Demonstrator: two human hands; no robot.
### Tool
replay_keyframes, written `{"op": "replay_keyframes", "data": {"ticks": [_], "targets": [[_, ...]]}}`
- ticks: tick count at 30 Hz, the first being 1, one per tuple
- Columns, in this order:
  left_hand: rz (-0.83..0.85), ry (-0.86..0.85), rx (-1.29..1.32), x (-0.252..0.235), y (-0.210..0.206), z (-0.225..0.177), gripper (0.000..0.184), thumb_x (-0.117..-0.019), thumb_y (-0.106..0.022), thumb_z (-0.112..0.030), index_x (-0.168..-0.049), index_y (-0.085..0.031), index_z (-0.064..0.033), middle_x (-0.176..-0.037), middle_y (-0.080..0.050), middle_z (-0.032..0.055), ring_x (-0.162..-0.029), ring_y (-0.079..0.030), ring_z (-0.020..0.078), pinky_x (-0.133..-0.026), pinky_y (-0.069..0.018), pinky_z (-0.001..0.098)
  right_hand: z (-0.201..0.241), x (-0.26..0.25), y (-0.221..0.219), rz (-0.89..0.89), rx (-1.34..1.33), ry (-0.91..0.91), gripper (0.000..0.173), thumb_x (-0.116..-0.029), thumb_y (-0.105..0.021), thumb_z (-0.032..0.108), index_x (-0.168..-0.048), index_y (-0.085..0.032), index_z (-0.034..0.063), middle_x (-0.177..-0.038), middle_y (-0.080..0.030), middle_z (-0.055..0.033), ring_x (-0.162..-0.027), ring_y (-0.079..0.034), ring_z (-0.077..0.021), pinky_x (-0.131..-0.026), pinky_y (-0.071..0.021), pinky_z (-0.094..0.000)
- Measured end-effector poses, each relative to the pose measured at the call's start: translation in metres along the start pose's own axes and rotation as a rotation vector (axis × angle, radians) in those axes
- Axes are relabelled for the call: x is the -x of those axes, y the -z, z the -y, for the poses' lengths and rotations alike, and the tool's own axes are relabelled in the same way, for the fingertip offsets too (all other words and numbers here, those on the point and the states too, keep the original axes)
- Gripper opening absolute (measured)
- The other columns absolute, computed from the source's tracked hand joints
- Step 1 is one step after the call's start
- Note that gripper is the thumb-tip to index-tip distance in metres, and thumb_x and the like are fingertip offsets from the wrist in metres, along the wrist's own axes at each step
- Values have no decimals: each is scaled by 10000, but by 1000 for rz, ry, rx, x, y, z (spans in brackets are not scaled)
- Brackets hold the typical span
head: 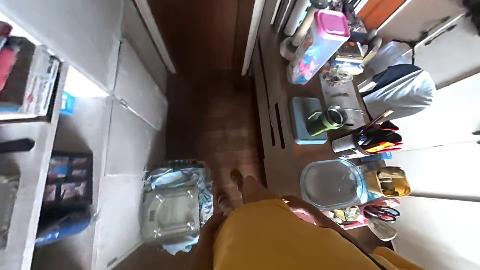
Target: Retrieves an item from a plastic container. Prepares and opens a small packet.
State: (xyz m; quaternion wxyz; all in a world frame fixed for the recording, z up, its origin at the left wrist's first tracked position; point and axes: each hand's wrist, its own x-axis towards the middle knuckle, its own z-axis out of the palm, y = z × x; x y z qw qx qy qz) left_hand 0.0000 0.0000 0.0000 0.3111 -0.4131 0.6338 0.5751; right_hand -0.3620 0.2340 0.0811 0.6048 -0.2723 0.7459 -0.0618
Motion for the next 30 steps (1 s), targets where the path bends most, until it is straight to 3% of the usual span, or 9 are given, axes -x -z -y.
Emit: {"op": "replay_keyframes", "data": {"ticks": [4, 8, 12, 13, 15, 17, 19, 24, 30], "targets": [[9, -2, -36, 11, 67, -62, 460, -1080, -499, -329, -1379, -588, 10, -1396, -590, 251, -1331, -544, 384, -1128, -400, 575, 80, -20, 65, -128, 91, 54, 429, -1072, -426, 113, -1488, -516, 52, -1497, -545, -163, -1408, -498, -311, -1191, -362, -518], [-146, -71, -100, -88, 138, -90, 480, -1108, -415, -343, -1364, -601, 18, -1335, -625, 269, -1277, -582, 414, -1103, -421, 603, 166, -72, 141, -179, -12, 206, 426, -1067, -493, 202, -1469, -541, 68, -1453, -576, -174, -1347, -551, -298, -1155, -412, -487], [-351, -111, 252, -96, 237, -245, 496, -1111, -420, -360, -1427, -524, 9, -1221, -674, 228, -1062, -687, 316, -924, -559, 520, 250, -129, 203, -157, -122, 425, 492, -996, -661, 234, -1447, -554, 71, -1419, -595, -174, -1236, -625, -299, -1069, -493, -481], [-364, -146, 283, -91, 259, -289, 466, -1113, -427, -346, -1418, -522, -7, -1124, -714, 192, -926, -737, 267, -811, -624, 470, 268, -142, 215, -206, -125, 497, 562, -986, -680, 255, -1496, -512, 88, -1473, -553, -170, -1280, -596, -298, -1096, -476, -473], [-353, -258, 187, -92, 304, -365, 373, -1093, -492, -262, -1359, -579, -13, -1006, -723, 152, -782, -723, 219, -709, -629, 417, 309, -165, 248, -371, -131, 617, 629, -982, -682, 304, -1547, -459, 139, -1545, -495, -121, -1357, -542, -251, -1148, -447, -437], [-286, -340, -72, -105, 347, -428, 311, -1056, -565, -237, -1282, -665, -48, -1015, -729, 125, -818, -706, 207, -776, -603, 421, 347, -174, 297, -478, -96, 700, 569, -995, -650, 297, -1518, -501, 130, -1552, -487, -120, -1408, -495, -244, -1181, -411, -437], [-203, -365, -292, -117, 377, -477, 293, -1011, -633, -262, -1231, -719, -88, -1061, -744, 108, -921, -720, 218, -890, -587, 457, 361, -183, 336, -504, -47, 735, 417, -1009, -625, 301, -1387, -639, 128, -1429, -598, -123, -1325, -567, -252, -1138, -454, -449], [-130, -462, -646, -157, 441, -568, 343, -893, -747, -405, -997, -759, -78, -957, -732, 119, -912, -695, 283, -851, -556, 545, 383, -199, 418, -458, -169, 711, 336, -1044, -575, 324, -1235, -695, 75, -1191, -707, -105, -1108, -677, -202, -1012, -546, -409], [-91, -627, -721, -209, 509, -648, 328, -974, -670, -361, -1164, -737, -103, -1114, -731, 133, -1046, -696, 287, -948, -544, 549, 404, -235, 493, -568, -453, 596, 305, -1044, -572, 249, -1267, -679, 70, -1174, -724, -84, -1050, -703, -168, -975, -576, -389]]}}
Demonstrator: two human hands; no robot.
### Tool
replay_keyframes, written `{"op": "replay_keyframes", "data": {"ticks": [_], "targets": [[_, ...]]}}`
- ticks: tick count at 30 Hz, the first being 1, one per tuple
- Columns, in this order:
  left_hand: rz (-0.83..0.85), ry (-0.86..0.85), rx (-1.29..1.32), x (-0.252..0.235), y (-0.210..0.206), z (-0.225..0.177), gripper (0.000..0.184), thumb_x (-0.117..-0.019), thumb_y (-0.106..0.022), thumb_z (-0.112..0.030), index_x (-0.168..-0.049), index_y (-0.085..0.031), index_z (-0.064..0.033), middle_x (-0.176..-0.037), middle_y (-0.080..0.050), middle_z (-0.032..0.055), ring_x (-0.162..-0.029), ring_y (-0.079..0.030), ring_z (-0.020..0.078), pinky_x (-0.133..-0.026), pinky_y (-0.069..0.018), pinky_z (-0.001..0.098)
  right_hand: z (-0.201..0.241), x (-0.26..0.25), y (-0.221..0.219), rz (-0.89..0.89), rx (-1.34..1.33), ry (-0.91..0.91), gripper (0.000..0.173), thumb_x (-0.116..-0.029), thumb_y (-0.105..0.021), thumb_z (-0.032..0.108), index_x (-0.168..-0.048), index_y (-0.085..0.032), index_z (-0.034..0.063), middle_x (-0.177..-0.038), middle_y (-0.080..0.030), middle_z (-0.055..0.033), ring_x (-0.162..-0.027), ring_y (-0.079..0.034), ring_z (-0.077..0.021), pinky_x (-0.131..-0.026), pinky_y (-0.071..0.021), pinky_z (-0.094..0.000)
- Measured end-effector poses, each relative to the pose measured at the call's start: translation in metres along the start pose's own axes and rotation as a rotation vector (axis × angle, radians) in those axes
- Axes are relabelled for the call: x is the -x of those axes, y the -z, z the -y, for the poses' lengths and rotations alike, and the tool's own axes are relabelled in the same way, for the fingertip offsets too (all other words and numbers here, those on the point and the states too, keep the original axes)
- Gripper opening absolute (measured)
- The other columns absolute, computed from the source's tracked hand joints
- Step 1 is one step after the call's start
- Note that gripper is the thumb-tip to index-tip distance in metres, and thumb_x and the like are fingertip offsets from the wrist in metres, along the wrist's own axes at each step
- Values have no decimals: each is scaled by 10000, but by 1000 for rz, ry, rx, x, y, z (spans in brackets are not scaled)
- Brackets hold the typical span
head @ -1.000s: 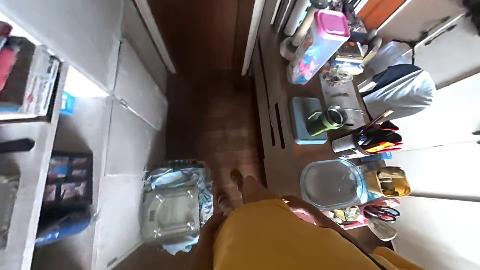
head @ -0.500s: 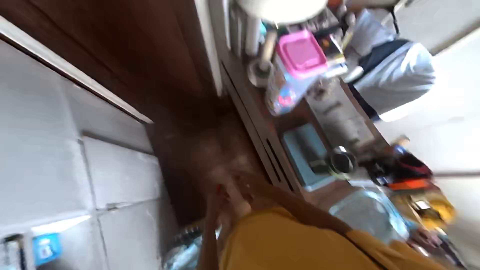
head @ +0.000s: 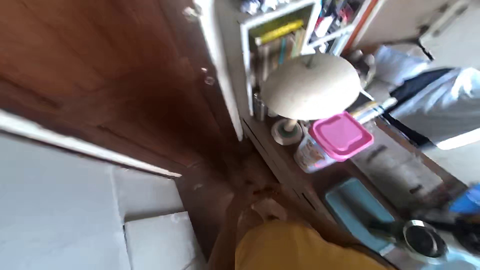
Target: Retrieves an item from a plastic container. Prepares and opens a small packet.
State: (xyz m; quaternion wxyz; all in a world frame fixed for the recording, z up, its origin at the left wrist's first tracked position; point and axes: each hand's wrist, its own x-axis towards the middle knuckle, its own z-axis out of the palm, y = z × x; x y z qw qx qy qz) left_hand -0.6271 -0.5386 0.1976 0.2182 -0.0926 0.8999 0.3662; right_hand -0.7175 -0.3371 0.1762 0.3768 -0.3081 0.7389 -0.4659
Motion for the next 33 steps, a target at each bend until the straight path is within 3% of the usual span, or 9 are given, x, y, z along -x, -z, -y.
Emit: {"op": "replay_keyframes", "data": {"ticks": [3, 7, 13, 16, 19, 22, 24, 29, 33], "targets": [[126, -108, 5, -43, 34, 3, 334, -980, -686, -336, -1163, -733, -61, -1102, -727, 143, -1020, -696, 265, -944, -553, 503, 16, -26, 16, -63, -180, -124, 316, -1055, -560, 219, -1271, -673, 18, -1180, -716, -125, -1058, -688, -168, -987, -550, -375], [463, -283, -118, -115, 43, -11, 327, -986, -687, -361, -1077, -751, -54, -1009, -744, 122, -947, -715, 231, -920, -565, 484, -26, -24, 13, -233, -425, -260, 334, -1042, -609, 272, -1224, -670, 0, -962, -740, -124, -779, -723, -181, -731, -621, -361], [868, -417, -206, -168, -23, -26, 271, -991, -670, -268, -1063, -722, -12, -965, -716, 154, -875, -689, 251, -868, -550, 494, -44, 52, -22, -583, -636, -414, 260, -1026, -601, 156, -1194, -667, -32, -963, -727, -143, -746, -702, -176, -705, -610, -356], [817, -480, -209, -177, -45, -35, 371, -971, -709, -307, -1242, -687, -55, -1146, -716, 158, -1057, -693, 277, -976, -533, 525, -54, 102, -48, -852, -820, -471, 279, -1045, -561, 154, -1233, -646, -33, -995, -720, -152, -811, -705, -197, -765, -611, -381], [632, -446, -150, -185, -60, -31, 712, -956, -720, -390, -1542, -426, -111, -1363, -612, 206, -1090, -679, 339, -911, -564, 548, -60, 141, -54, -1210, -1069, -440, 290, -1078, -508, 177, -1275, -577, -25, -1081, -708, -155, -909, -719, -228, -854, -612, -413], [536, -347, -167, -172, -59, -38, 722, -961, -730, -327, -1554, -396, -87, -1405, -582, 229, -1118, -672, 347, -942, -556, 526, -80, 156, -43, -1457, -1156, -377, 328, -1075, -537, 259, -1319, -564, 41, -1156, -699, -120, -981, -719, -212, -892, -611, -406], [555, -293, -227, -159, -58, -39, 631, -967, -723, -279, -1494, -472, -36, -1381, -604, 226, -1178, -653, 330, -1010, -528, 498, -104, 151, -26, -1584, -1201, -328, 300, -1049, -587, 196, -1260, -591, -16, -1099, -726, -162, -924, -744, -246, -833, -635, -414], [626, -136, -316, -112, -69, -54, 552, -992, -684, -285, -1456, -521, -34, -1369, -624, 186, -1143, -674, 267, -987, -543, 429, -121, 138, 9, -1544, -1206, -309, 373, -1031, -617, 168, -1350, -579, -21, -1168, -703, -184, -965, -730, -256, -852, -625, -417], [679, -124, -348, -92, -81, -74, 560, -1002, -669, -295, -1480, -506, -53, -1412, -603, 170, -1144, -672, 270, -976, -543, 426, -117, 144, 10, -1411, -1093, -241, 667, -998, -642, 112, -1574, -314, 39, -1402, -590, -207, -1171, -666, -292, -964, -586, -456]]}}
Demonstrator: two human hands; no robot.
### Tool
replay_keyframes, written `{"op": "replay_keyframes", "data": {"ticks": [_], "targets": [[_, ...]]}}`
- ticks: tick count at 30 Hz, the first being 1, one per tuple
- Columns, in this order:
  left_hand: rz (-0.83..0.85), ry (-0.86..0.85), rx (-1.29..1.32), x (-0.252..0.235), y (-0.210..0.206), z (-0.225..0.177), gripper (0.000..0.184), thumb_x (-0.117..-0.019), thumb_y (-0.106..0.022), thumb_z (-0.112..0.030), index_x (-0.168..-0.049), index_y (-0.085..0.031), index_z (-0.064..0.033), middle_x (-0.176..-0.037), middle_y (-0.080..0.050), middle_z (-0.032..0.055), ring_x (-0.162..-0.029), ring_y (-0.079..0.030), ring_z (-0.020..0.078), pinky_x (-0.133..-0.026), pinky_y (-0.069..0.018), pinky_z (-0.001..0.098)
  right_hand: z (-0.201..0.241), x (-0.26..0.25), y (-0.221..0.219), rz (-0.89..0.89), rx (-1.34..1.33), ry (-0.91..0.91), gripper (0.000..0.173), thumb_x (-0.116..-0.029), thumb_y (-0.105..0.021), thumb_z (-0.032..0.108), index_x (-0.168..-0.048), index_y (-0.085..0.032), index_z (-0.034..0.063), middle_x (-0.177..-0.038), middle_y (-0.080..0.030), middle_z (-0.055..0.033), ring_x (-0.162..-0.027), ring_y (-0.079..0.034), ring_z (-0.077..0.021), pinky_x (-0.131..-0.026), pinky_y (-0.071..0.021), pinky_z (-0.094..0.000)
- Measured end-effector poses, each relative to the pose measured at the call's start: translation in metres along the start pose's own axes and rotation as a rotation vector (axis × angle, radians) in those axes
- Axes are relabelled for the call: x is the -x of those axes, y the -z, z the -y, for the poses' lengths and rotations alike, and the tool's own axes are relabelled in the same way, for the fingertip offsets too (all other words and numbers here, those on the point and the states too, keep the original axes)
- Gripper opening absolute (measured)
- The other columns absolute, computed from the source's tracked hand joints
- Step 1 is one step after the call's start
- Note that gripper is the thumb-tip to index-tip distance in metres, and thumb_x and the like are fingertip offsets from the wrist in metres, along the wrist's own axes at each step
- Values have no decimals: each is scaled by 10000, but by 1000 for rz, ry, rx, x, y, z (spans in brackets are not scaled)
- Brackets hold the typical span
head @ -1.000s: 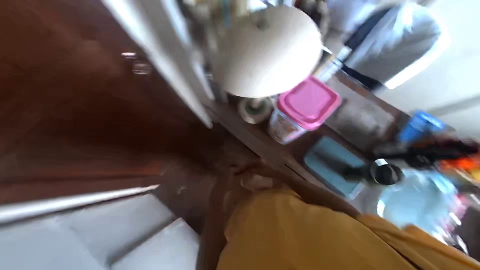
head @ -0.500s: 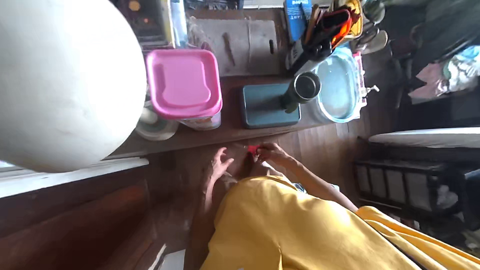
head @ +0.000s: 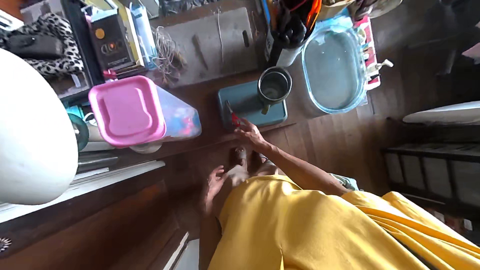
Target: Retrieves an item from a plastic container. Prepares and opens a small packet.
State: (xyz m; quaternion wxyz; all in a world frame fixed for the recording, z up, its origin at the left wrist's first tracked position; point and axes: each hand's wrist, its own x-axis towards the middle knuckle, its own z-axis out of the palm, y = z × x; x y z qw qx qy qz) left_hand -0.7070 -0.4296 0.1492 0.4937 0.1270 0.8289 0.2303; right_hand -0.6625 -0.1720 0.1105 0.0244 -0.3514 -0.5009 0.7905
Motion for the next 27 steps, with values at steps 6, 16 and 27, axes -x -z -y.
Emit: {"op": "replay_keyframes", "data": {"ticks": [6, 16, 27], "targets": [[63, -79, -114, -30, 3, -31, 499, -998, -676, -309, -1421, -572, -65, -1332, -660, 147, -1132, -678, 267, -1009, -531, 463, -1, 33, 32, 81, 378, 136, 613, -990, -651, 175, -1558, -426, 121, -1512, -533, -132, -1254, -632, -240, -1029, -552, -447], [497, -302, -445, -105, -51, -105, 342, -1017, -631, -306, -1226, -697, -44, -1153, -718, 141, -1056, -694, 224, -999, -532, 433, -140, 153, 198, -15, 744, -394, 630, -986, -609, 490, -1513, -502, 162, -1427, -596, -178, -1308, -578, -367, -1100, -436, -618], [856, -557, -851, -108, -283, -294, 422, -1053, -525, -429, -1305, -684, -130, -1302, -689, 96, -1254, -628, 225, -1124, -454, 495, -176, 283, 371, -242, 427, -522, 593, -1037, -459, 560, -1302, -676, 76, -1291, -667, -230, -1242, -612, -412, -1065, -437, -661]]}}
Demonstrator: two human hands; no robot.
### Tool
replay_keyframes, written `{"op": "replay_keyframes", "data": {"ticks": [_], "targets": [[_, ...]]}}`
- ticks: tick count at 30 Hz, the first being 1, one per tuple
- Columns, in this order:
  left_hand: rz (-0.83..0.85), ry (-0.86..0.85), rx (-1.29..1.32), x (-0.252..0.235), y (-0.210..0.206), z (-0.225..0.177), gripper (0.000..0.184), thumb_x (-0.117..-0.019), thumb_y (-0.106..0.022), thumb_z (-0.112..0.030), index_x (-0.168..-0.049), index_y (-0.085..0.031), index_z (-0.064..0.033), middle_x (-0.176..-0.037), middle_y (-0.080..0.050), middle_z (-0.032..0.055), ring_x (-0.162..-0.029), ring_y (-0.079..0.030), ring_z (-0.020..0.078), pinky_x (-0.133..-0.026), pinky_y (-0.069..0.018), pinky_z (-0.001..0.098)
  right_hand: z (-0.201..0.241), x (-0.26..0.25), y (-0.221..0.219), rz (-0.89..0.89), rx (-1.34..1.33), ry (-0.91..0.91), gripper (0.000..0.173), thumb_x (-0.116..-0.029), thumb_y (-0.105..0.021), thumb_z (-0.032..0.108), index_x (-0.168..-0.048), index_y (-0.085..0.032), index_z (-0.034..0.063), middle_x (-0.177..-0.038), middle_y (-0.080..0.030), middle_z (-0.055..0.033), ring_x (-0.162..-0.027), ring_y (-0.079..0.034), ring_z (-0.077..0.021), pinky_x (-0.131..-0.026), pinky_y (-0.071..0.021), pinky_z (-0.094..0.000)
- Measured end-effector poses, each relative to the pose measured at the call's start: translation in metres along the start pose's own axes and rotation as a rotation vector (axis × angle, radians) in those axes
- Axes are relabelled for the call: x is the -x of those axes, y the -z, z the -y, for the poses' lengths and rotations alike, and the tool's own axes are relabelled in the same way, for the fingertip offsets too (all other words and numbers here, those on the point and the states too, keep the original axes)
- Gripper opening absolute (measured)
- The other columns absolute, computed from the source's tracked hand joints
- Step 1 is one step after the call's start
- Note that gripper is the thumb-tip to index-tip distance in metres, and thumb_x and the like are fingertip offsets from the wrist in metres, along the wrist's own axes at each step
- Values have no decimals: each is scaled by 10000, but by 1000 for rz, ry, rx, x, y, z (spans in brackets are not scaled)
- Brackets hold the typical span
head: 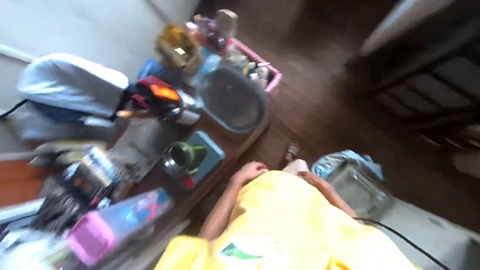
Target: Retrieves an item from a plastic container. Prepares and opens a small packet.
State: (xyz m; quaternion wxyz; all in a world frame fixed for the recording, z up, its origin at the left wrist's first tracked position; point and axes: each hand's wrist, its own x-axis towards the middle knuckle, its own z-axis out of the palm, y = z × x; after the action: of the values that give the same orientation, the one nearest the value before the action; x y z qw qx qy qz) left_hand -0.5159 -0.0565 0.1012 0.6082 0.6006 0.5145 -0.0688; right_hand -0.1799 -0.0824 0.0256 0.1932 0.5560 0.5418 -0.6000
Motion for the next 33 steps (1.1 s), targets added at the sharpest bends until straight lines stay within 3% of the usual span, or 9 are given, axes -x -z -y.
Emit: {"op": "replay_keyframes", "data": {"ticks": [8, 16, 19, 21, 22, 24, 26, 29, 33], "targets": [[-590, 206, 340, 47, -12, -57, 326, -1048, -576, -248, -1249, -691, -20, -1201, -712, 157, -1115, -683, 236, -1024, -519, 425, 107, 84, 135, 289, 184, 58, 391, -1112, -440, 197, -1291, -618, -103, -1294, -625, -311, -1227, -598, -397, -1089, -417, -530], [-1856, 996, 215, 274, -84, 21, 653, -923, -733, -417, -1428, -551, -44, -1428, -579, 182, -1303, -572, 278, -1104, -473, 456, 56, -36, 78, 582, 519, 327, 371, -1086, -497, 253, -1223, -686, -35, -1253, -666, -264, -1214, -614, -393, -1077, -434, -591], [-1891, 1134, -22, 366, -72, 54, 742, -851, -791, -444, -1418, -550, -31, -1488, -507, 219, -1400, -468, 360, -1156, -398, 521, 55, -16, 57, 539, 467, 410, 366, -1089, -478, 211, -1211, -660, -82, -1196, -662, -287, -1111, -643, -373, -970, -507, -531], [-1828, 1102, -118, 408, -67, 82, 693, -869, -785, -420, -1411, -568, -47, -1494, -506, 207, -1404, -472, 351, -1157, -405, 512, 66, 24, 40, 422, 571, 544, 359, -1081, -447, 144, -1189, -649, -133, -1149, -670, -320, -1024, -673, -377, -838, -561, -483], [-1825, 1055, -173, 423, -66, 99, 648, -885, -776, -407, -1391, -590, -46, -1474, -530, 200, -1397, -483, 342, -1163, -398, 491, 102, 49, 26, 469, 687, 234, 385, -1121, -392, 155, -1396, -546, -66, -1425, -558, -255, -1311, -547, -344, -1100, -418, -483], [-1882, 939, -240, 442, -67, 130, 584, -889, -777, -399, -1337, -639, -52, -1412, -591, 179, -1357, -527, 310, -1160, -403, 456, 62, -3, -17, 294, 587, 697, 359, -1048, -544, 230, -1109, -718, -78, -1059, -715, -287, -974, -704, -392, -864, -563, -556], [-1991, 767, -258, 452, -76, 158, 589, -861, -809, -403, -1300, -663, -37, -1388, -608, 179, -1352, -532, 300, -1166, -402, 436, 85, -32, -66, 214, 497, 685, 332, -1007, -633, 349, -1125, -754, 63, -1079, -742, -173, -1027, -707, -329, -941, -547, -594], [-2209, 545, -93, 451, -102, 182, 666, -842, -833, -364, -1339, -610, 20, -1444, -549, 224, -1396, -483, 313, -1164, -404, 422, 216, 32, -129, 155, 507, 754, 385, -992, -655, 339, -1269, -692, 73, -1209, -719, -134, -1132, -689, -276, -1016, -536, -536], [-2325, 291, 540, 453, -106, 210, 803, -896, -792, -308, -1519, -398, 10, -1533, -465, 206, -1380, -510, 260, -1102, -489, 389, 383, 91, -212, -67, 586, 1419, 412, -922, -761, 294, -1261, -693, 71, -1323, -654, -127, -1216, -637, -268, -1037, -532, -486]]}}
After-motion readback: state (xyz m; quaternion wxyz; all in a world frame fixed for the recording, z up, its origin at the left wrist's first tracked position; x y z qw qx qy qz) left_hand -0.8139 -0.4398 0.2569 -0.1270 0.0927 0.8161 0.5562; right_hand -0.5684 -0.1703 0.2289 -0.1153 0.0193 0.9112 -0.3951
